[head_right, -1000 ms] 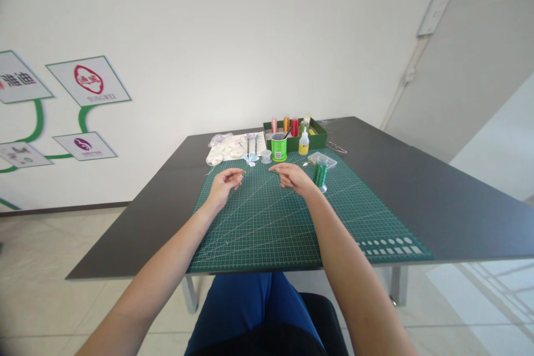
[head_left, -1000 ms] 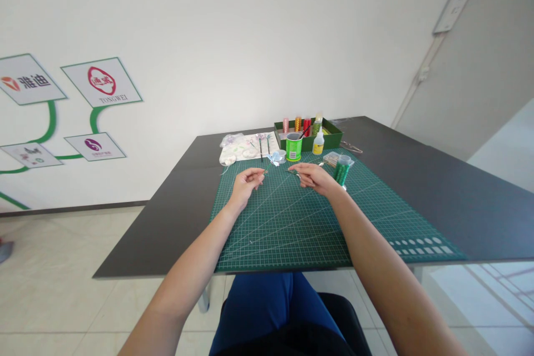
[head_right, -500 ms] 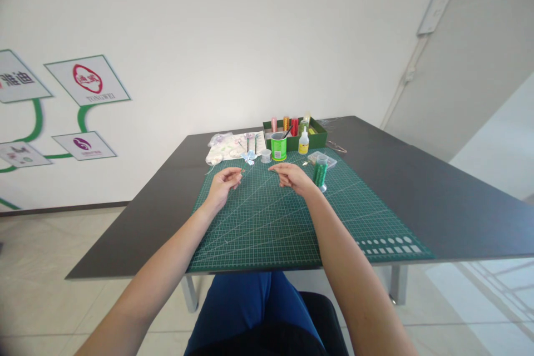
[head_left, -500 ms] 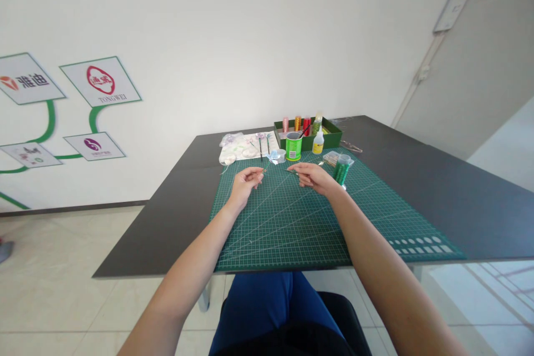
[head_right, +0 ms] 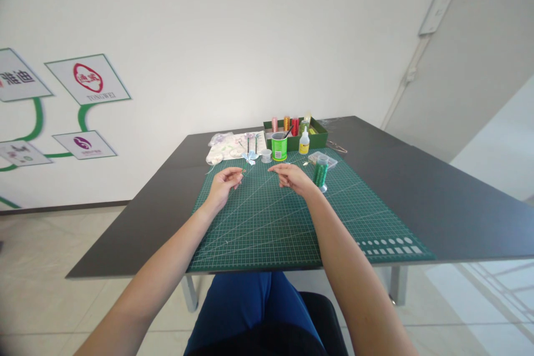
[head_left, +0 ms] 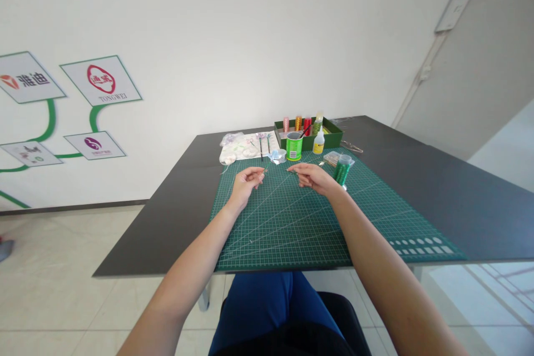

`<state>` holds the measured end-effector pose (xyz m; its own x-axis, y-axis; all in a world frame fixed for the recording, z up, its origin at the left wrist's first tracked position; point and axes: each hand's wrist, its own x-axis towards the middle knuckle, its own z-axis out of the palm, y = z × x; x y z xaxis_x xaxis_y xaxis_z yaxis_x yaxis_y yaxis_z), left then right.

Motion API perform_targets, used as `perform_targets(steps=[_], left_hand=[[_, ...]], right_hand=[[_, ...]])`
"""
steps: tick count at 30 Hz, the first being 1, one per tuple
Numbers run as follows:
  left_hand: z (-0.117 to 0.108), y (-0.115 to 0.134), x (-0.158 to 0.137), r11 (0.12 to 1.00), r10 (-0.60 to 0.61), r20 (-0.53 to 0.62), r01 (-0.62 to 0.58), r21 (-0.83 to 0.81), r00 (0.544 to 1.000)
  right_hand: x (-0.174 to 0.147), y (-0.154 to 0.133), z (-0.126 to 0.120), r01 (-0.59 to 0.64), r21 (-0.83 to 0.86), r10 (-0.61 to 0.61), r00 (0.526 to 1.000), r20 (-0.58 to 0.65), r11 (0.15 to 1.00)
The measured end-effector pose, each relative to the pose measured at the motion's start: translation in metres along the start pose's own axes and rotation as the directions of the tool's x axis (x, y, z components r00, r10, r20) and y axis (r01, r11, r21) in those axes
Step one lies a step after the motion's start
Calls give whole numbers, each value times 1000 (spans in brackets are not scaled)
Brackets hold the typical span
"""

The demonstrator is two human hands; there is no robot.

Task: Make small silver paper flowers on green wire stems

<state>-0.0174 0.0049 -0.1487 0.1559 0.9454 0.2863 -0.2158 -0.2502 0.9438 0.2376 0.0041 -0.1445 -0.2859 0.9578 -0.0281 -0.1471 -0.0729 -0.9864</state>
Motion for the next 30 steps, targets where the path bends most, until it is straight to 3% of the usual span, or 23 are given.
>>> perform_targets(steps=[22, 30], left_hand=[[0, 0, 2, 996, -18, -66, 12, -92, 998], [-3, 2, 4, 977, -56, -114, 31, -209, 992]], right_hand=[[-4, 0, 1, -2, 2, 2, 999, 33, 1000], [-4, 2, -3, -32, -54, 38, 992, 120, 998]])
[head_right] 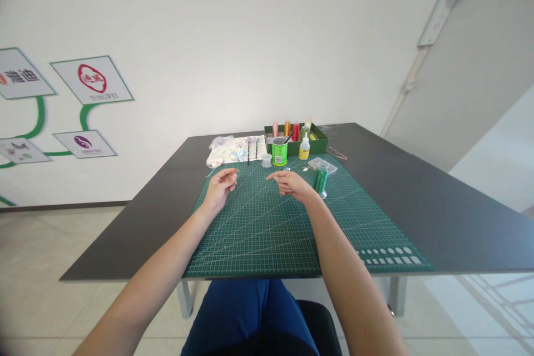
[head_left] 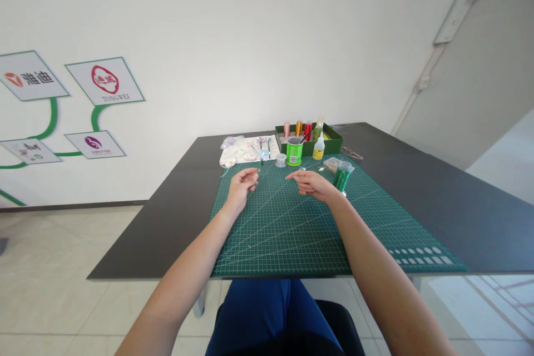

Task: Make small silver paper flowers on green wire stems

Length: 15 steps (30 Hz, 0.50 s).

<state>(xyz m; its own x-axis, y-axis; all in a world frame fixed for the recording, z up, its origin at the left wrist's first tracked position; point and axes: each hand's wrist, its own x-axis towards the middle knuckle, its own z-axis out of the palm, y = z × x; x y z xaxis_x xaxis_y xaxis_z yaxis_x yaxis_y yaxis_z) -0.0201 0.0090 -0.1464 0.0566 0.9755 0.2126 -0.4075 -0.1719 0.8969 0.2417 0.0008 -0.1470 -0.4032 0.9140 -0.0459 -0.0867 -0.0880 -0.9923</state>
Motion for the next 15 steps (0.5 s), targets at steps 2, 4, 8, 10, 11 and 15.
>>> perform_targets(steps=[2, 4, 8, 10, 11, 15], left_hand=[[0, 2, 1, 999, -14, -22, 13, -31, 1000], [-1, 4, 2, 998, -25, -55, 22, -57, 998], [-4, 5, 4, 997, -18, -102, 11, -74, 995], [-5, 5, 4, 998, -7, -105, 1, -61, 994], [-5, 4, 5, 999, -2, -104, -3, -54, 995], [-6, 4, 5, 999, 11, -93, -13, -30, 996]], right_hand=[[0, 1, -1, -9, -7, 9, 1000, 21, 1000], [0, 1, -1, -17, -7, 17, 999, 32, 1000], [0, 2, -1, -20, 6, 20, 1000, 23, 1000], [0, 2, 0, -14, 16, 14, 1000, 10, 1000], [1, 1, 0, -11, 22, 11, 1000, 3, 1000], [1, -1, 2, 7, 62, -6, 1000, -16, 998]])
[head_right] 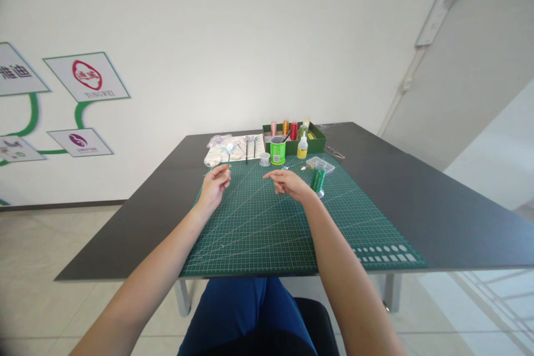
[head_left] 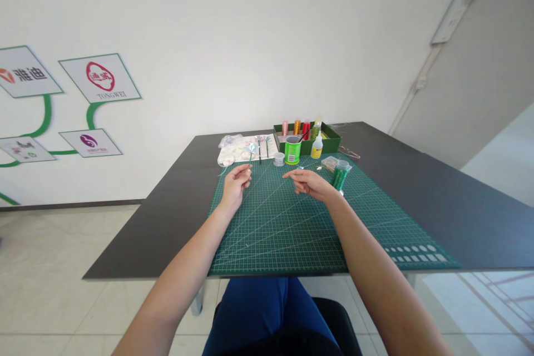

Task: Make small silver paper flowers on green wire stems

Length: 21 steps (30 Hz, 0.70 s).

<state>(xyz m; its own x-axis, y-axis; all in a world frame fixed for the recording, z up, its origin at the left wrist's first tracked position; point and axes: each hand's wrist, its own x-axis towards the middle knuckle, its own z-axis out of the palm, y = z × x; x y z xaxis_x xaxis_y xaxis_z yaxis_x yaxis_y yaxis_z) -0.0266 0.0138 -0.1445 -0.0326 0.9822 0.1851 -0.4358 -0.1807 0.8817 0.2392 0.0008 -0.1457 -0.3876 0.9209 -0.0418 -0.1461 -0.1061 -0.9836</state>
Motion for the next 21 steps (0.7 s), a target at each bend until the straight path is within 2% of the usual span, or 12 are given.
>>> perform_targets(steps=[6, 13, 16, 21], left_hand=[[2, -2, -2, 996, 18, 61, -24, 91, 998], [6, -6, -8, 984, -11, 131, -12, 177, 991], [7, -8, -9, 986, -30, 160, 2, 168, 987], [5, -11, -9, 985, -84, 227, 47, 167, 970]], right_hand=[[-3, -5, 6, -12, 47, 13, 1000, -23, 999], [6, 5, 18, 215, -86, -221, 973, -71, 973], [9, 11, 22, 278, -166, -281, 960, 0, 946], [15, 23, 26, 328, -282, -298, 943, 147, 902]])
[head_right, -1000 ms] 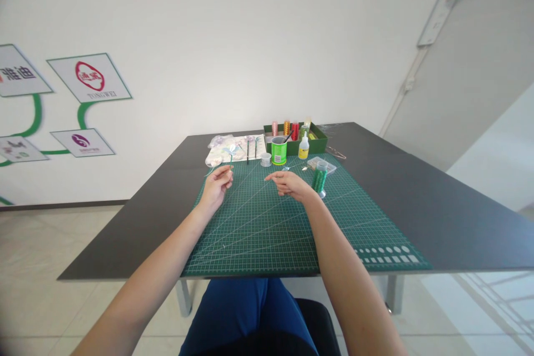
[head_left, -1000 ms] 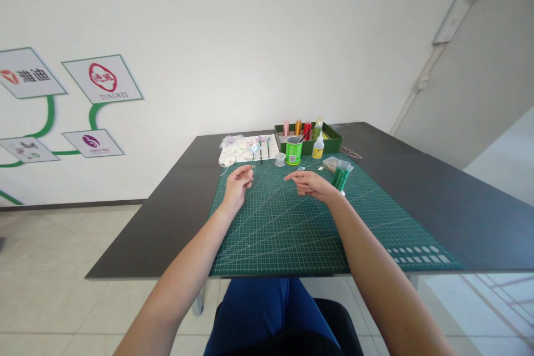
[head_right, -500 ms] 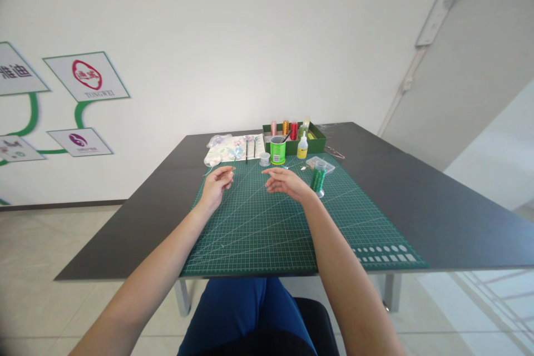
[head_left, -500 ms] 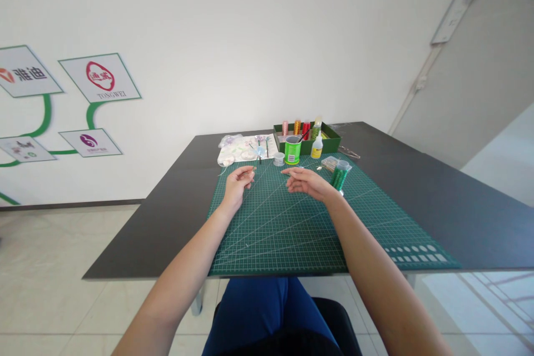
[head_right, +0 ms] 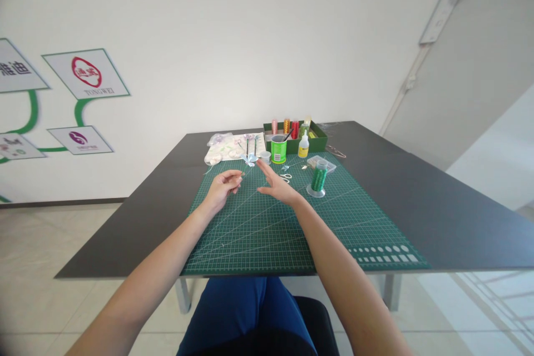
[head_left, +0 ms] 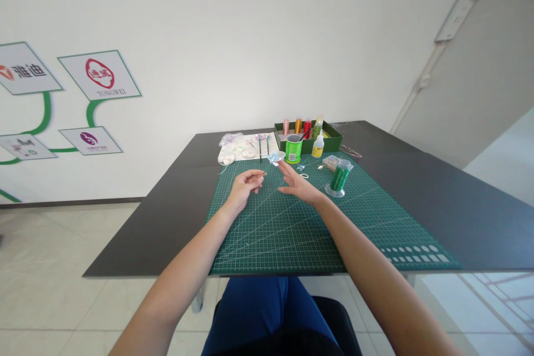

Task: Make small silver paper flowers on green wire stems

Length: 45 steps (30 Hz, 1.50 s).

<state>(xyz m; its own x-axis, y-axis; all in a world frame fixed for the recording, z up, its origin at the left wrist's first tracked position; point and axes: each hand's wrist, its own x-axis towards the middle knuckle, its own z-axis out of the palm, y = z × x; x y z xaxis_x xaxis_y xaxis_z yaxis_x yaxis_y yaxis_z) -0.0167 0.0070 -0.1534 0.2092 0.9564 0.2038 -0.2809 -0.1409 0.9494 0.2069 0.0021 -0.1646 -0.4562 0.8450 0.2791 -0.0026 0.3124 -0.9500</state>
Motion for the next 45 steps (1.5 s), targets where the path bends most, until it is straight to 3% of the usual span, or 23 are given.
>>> perform_targets(steps=[6, 13, 19, 29, 39, 45], left_hand=[[2, 2, -3, 996, -83, 65, 84, -19, 994], [4, 7, -4, 990, -131, 84, 135, -45, 988], [3, 7, -3, 988, -144, 84, 149, -46, 986], [1, 7, 0, 986, -139, 59, 143, -81, 989], [-1, 6, 1, 986, -140, 37, 143, -92, 990], [0, 8, 1, 985, -137, 41, 140, -102, 990]], right_hand=[[4, 16, 1, 18, 106, -27, 996, 81, 994], [1, 0, 6, -63, 229, 27, 987, 157, 971], [-1, -10, 7, -138, 90, 126, 985, 121, 986], [-2, -14, -3, -114, 248, 100, 993, 70, 962], [-5, -21, -12, -86, 284, 93, 996, -10, 955], [-5, -23, -15, -15, 323, 61, 990, -131, 946]])
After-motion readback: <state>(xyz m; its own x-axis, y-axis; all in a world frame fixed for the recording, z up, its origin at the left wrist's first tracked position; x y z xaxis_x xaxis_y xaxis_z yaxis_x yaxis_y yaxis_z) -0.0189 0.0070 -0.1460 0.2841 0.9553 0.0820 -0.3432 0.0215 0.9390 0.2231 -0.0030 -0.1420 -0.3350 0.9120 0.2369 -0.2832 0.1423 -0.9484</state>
